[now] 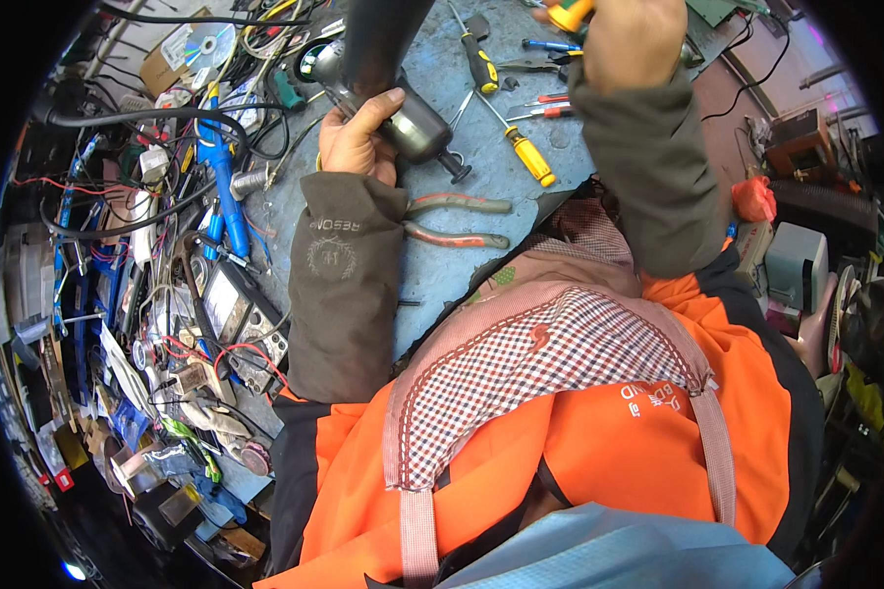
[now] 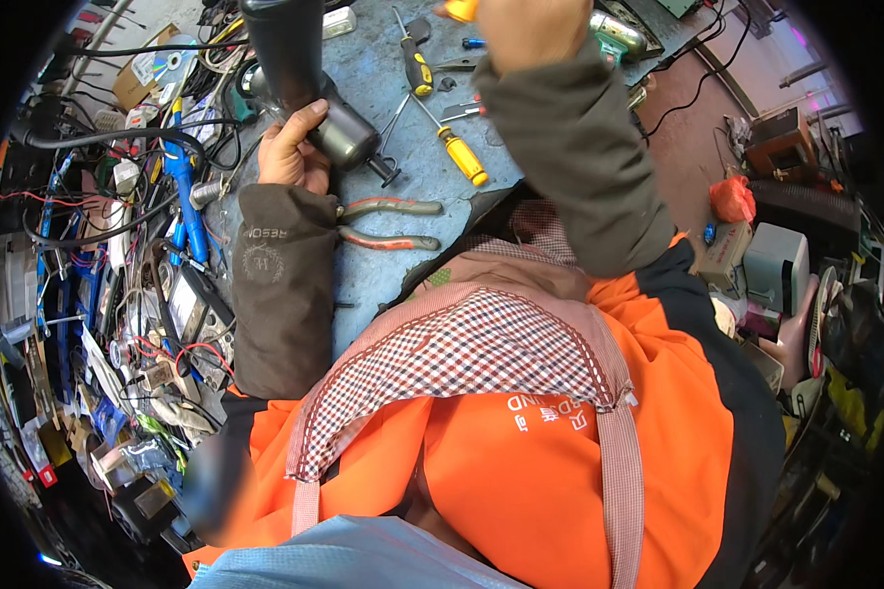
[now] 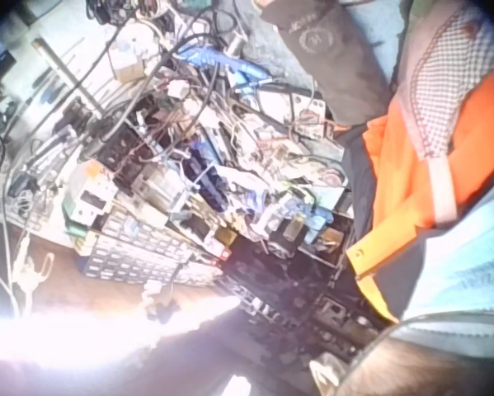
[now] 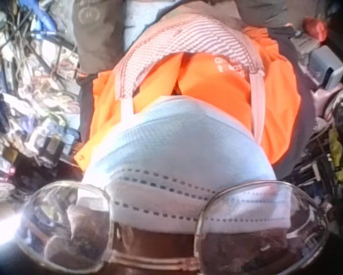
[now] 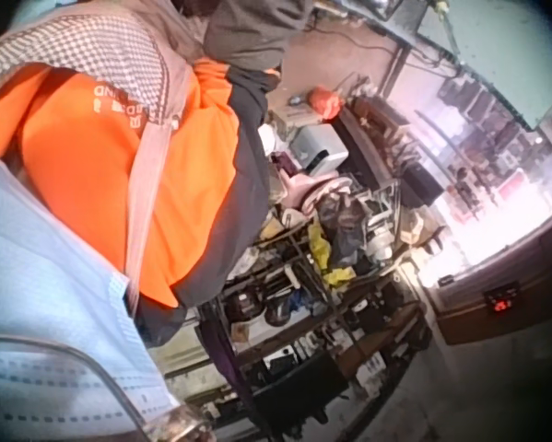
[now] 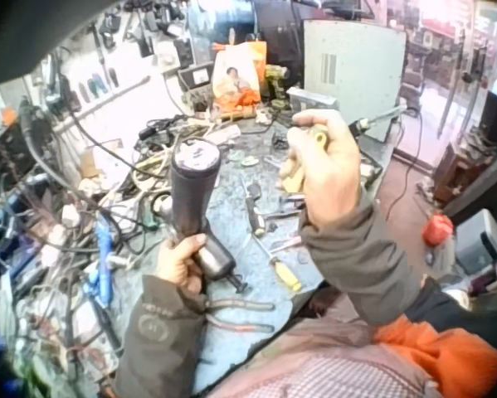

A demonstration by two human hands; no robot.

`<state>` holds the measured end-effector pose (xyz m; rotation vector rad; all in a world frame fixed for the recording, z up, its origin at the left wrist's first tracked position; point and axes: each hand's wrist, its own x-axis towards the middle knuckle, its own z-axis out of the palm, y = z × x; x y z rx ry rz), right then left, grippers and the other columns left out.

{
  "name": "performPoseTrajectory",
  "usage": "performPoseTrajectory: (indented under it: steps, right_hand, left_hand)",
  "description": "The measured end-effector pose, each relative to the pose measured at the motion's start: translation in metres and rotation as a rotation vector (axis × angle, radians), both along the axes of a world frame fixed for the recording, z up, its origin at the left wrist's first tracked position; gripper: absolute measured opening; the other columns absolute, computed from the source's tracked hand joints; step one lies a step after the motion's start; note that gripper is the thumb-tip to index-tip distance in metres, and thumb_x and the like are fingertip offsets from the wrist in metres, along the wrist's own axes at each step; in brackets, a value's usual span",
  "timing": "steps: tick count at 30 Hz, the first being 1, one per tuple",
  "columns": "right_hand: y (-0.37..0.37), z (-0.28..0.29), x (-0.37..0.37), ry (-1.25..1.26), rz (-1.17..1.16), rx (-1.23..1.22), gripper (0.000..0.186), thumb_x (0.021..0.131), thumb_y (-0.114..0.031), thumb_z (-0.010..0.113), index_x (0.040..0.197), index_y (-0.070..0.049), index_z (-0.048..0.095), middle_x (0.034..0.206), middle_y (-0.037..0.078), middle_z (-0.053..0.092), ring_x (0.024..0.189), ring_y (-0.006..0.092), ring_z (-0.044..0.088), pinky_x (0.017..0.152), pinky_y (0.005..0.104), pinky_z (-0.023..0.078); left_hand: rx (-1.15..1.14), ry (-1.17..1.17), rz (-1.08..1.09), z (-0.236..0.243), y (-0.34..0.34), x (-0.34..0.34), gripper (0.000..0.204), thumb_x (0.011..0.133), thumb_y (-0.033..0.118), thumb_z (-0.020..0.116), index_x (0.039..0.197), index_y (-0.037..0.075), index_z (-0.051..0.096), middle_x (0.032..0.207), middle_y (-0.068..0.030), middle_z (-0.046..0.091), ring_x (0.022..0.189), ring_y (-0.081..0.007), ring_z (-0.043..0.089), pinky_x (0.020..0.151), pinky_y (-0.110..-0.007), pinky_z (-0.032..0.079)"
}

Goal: The person disassembles a cylindrical electronic device, removes a black cap, and uses a screwdriver to adjust internal components. They then reassemble the device and place it on the workbench.

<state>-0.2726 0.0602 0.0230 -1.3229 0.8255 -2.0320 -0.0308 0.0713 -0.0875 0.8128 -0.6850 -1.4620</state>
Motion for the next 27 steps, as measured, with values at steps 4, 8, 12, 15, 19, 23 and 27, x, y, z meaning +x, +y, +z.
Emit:
performPoseTrajectory:
  steps: [4,8,12,15,19,23,27]
  right_hand:
    - [-0.065,-0.006,-0.059,0.478,0.113,0.599,0.016,0.097,-0.017,0.068,0.104,-0.003,0.071,0.068,0.006,0.06,0.053,0.0163,0.059,0.044,0.0327,0.049]
    - [-0.125,-0.052,-0.073,1.153,0.043,0.632,0.02,0.091,-0.015,0.07,0.107,-0.009,0.08,0.08,0.012,0.074,0.07,0.0249,0.071,0.065,0.042,0.057]
    - [-0.163,-0.09,-0.066,1.441,-0.056,0.475,0.02,0.084,-0.017,0.071,0.099,-0.011,0.083,0.095,0.018,0.078,0.091,0.0328,0.075,0.084,0.0428,0.059]
    - [-0.174,-0.099,-0.057,1.493,-0.099,0.472,0.021,0.081,-0.017,0.071,0.098,-0.011,0.083,0.097,0.019,0.078,0.093,0.0353,0.075,0.085,0.0428,0.059]
    - [-0.163,-0.087,-0.044,1.387,0.048,0.316,0.018,0.08,-0.018,0.076,0.095,-0.01,0.082,0.095,0.017,0.076,0.09,0.0355,0.074,0.083,0.0424,0.059]
    - [-0.145,-0.08,-0.038,1.425,0.174,0.296,0.019,0.079,-0.02,0.082,0.093,-0.007,0.081,0.093,0.016,0.072,0.088,0.0351,0.072,0.08,0.044,0.058]
    - [-0.148,-0.094,-0.035,1.492,0.09,0.03,0.022,0.082,-0.02,0.08,0.098,-0.007,0.08,0.099,0.016,0.07,0.098,0.0366,0.068,0.086,0.0464,0.055]
  left_hand:
    - [-0.039,-0.002,-0.028,-0.006,-0.012,-0.005,0.033,0.086,0.0,0.077,0.117,-0.005,0.065,0.103,-0.0115,0.073,0.09,-0.0233,0.072,0.087,-0.042,0.06]
    - [0.002,0.019,-0.03,-0.009,-0.014,0.0,0.031,0.089,0.003,0.074,0.119,-0.001,0.066,0.104,-0.0093,0.074,0.092,-0.0237,0.073,0.087,-0.042,0.06]
    - [0.023,0.035,-0.013,-0.013,-0.013,0.001,0.029,0.091,0.003,0.071,0.119,-0.001,0.066,0.105,-0.0109,0.075,0.093,-0.0248,0.074,0.086,-0.043,0.061]
    - [0.068,0.095,-0.001,-0.002,-0.007,-0.005,0.037,0.086,-0.002,0.075,0.121,-0.001,0.064,0.11,-0.0105,0.072,0.099,-0.0227,0.07,0.092,-0.039,0.056]
    - [0.066,0.117,0.0,-0.001,0.0,-0.001,0.037,0.087,-0.001,0.073,0.123,-0.002,0.064,0.114,-0.0119,0.073,0.104,-0.024,0.07,0.097,-0.04,0.055]
    - [0.104,0.133,-0.005,0.0,-0.001,-0.002,0.038,0.088,-0.001,0.072,0.125,-0.002,0.065,0.116,-0.0115,0.073,0.105,-0.0235,0.069,0.099,-0.04,0.054]
    - [0.073,0.064,-0.013,-0.008,-0.004,0.002,0.044,0.09,0.005,0.07,0.133,-0.002,0.06,0.12,-0.0177,0.071,0.112,-0.031,0.068,0.102,-0.049,0.055]
